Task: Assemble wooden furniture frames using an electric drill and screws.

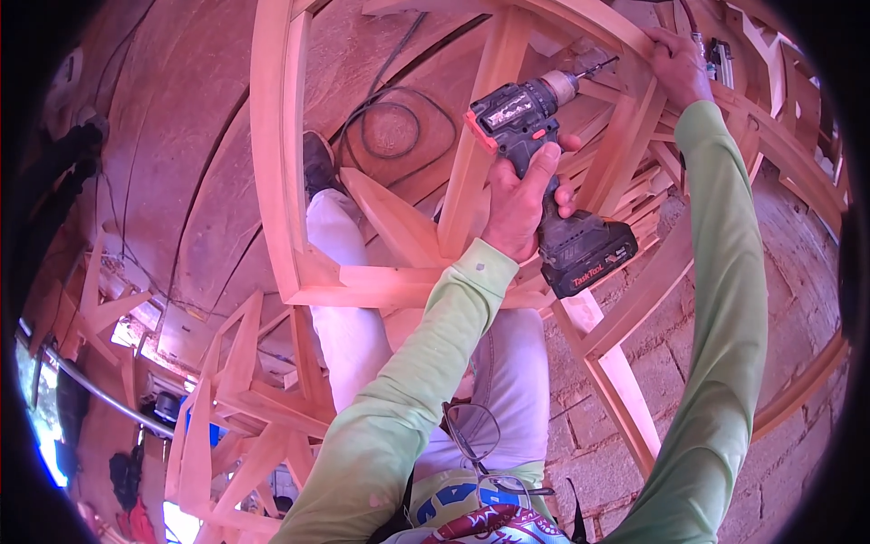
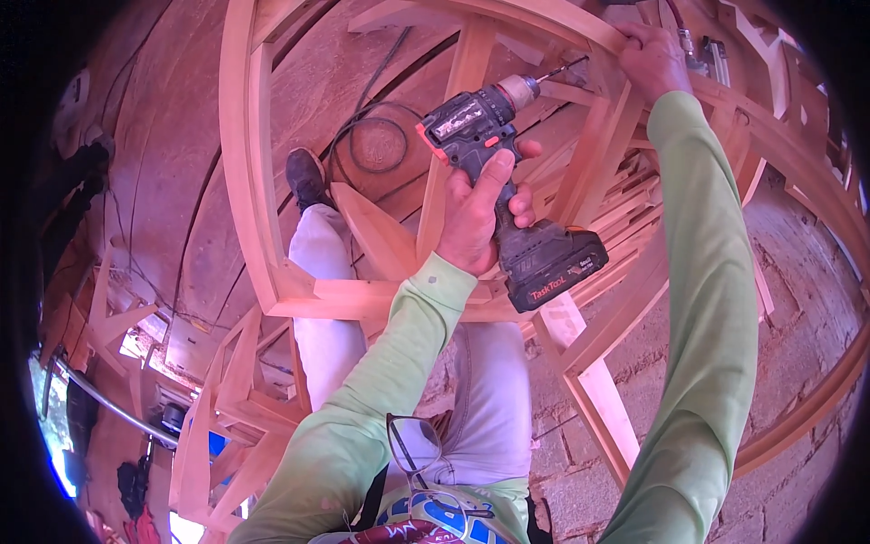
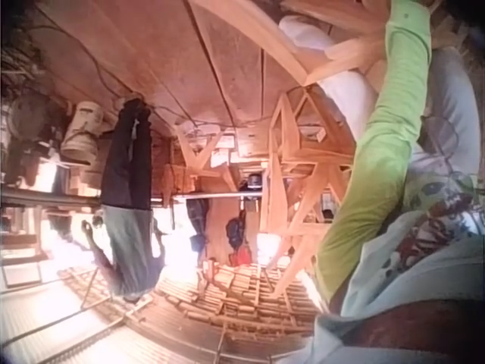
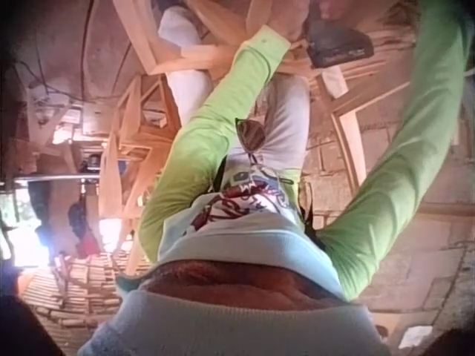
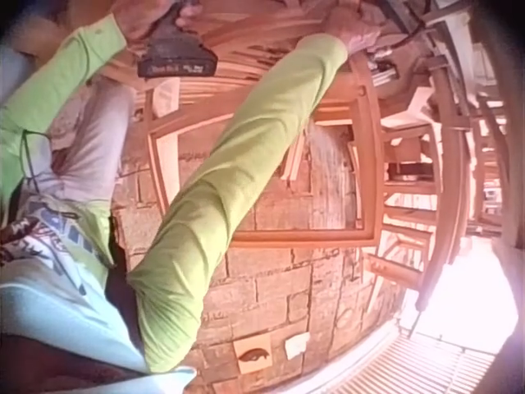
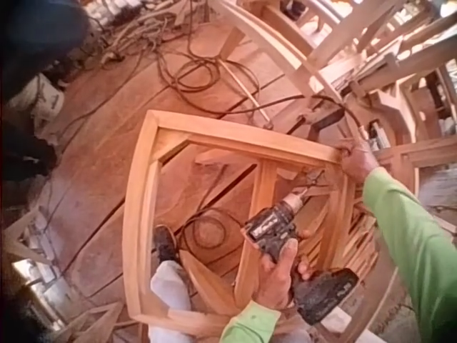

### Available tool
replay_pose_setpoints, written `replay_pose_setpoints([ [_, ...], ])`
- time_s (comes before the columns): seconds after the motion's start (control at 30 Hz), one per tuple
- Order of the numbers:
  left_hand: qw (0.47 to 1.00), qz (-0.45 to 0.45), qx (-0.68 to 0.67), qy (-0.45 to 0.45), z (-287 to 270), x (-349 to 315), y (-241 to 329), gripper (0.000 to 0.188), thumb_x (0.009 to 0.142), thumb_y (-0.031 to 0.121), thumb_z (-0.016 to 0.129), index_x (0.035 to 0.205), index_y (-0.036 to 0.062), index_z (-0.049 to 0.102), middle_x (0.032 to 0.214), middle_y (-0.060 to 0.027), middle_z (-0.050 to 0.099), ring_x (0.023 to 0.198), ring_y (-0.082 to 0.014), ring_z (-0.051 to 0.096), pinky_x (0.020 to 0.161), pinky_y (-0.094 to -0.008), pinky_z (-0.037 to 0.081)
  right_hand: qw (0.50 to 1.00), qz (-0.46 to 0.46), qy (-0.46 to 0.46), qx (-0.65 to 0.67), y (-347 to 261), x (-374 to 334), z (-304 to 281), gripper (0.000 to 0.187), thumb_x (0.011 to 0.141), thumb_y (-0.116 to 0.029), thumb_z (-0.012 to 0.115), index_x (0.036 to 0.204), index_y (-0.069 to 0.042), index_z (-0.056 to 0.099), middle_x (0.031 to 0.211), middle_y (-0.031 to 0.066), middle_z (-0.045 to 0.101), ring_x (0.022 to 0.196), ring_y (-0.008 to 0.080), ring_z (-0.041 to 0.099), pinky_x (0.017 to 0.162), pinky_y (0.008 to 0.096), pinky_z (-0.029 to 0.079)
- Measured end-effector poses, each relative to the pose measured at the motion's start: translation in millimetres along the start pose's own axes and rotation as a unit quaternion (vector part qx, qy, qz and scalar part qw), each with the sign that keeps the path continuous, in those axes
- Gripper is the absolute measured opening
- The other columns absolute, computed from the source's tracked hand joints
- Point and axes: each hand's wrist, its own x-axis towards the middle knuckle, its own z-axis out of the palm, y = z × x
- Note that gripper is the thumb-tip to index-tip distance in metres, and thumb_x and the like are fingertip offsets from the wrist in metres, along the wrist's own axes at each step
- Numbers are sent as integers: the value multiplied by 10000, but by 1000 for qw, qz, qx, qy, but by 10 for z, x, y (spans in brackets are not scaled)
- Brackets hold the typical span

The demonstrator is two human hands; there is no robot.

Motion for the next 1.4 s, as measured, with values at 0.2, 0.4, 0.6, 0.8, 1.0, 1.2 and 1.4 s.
replay_pose_setpoints([
  [0.2, 1000, 5, -26, 17, 18, -12, -23, 230, 1044, 183, 616, 1217, 64, 522, 1162, -85, 636, 631, -112, 552, 533, -285, 490, 998, -37, -11, 58, 193, 72, 55, 382, 908, -170, 503, 1192, -105, 750, 991, 235, 735, 985, 387, 698, 954, 416, 531],
  [0.4, 999, -8, -33, 15, -17, -4, -18, 209, 1043, 183, 617, 1178, 52, 526, 1126, -73, 622, 631, -112, 547, 529, -289, 481, 997, -64, 19, 32, 195, 60, 79, 382, 916, -172, 495, 1191, -111, 754, 1015, 229, 736, 1002, 390, 693, 967, 412, 527],
  [0.6, 1000, 3, -21, 9, 64, -21, 55, 206, 1037, 180, 626, 1163, 49, 529, 1109, -70, 609, 637, -112, 546, 526, -289, 476, 998, -26, -11, 51, 152, 41, 40, 381, 920, -167, 490, 1192, -116, 752, 1066, 226, 730, 1034, 401, 679, 996, 421, 514],
  [0.8, 1000, -5, -26, 0, -51, 13, 9, 238, 1044, 175, 609, 1222, 44, 522, 1175, -78, 625, 630, -115, 549, 523, -290, 479, 999, -23, -22, 40, 178, 64, 50, 384, 923, -170, 495, 1207, -124, 749, 1108, 220, 725, 1070, 399, 667, 1013, 421, 505],
  [1.0, 1000, 7, 2, 3, 43, 18, -5, 273, 1048, 186, 601, 1255, 33, 508, 1250, -97, 630, 615, -117, 553, 517, -291, 494, 999, -17, -10, 42, 184, 50, 55, 386, 919, -172, 500, 1212, -120, 746, 1127, 224, 723, 1089, 402, 663, 1026, 417, 496],
  [1.2, 1000, 17, 11, -21, 69, 36, -85, 331, 1063, 202, 580, 1342, 51, 484, 1338, -92, 598, 665, -113, 526, 551, -285, 491, 998, -2, 5, 58, 30, -42, -90, 368, 928, -148, 507, 1204, -95, 745, 1059, 207, 745, 1019, 364, 700, 965, 374, 518],
  [1.4, 998, 49, 47, 10, 83, 25, -68, 291, 1058, 177, 578, 1292, 23, 500, 1280, -100, 623, 618, -117, 542, 515, -288, 491, 939, 113, 218, 239, -521, -629, -147, 258, 1024, -182, 581, 1185, -68, 748, 977, 39, 754, 825, 133, 638, 821, 266, 513],
])
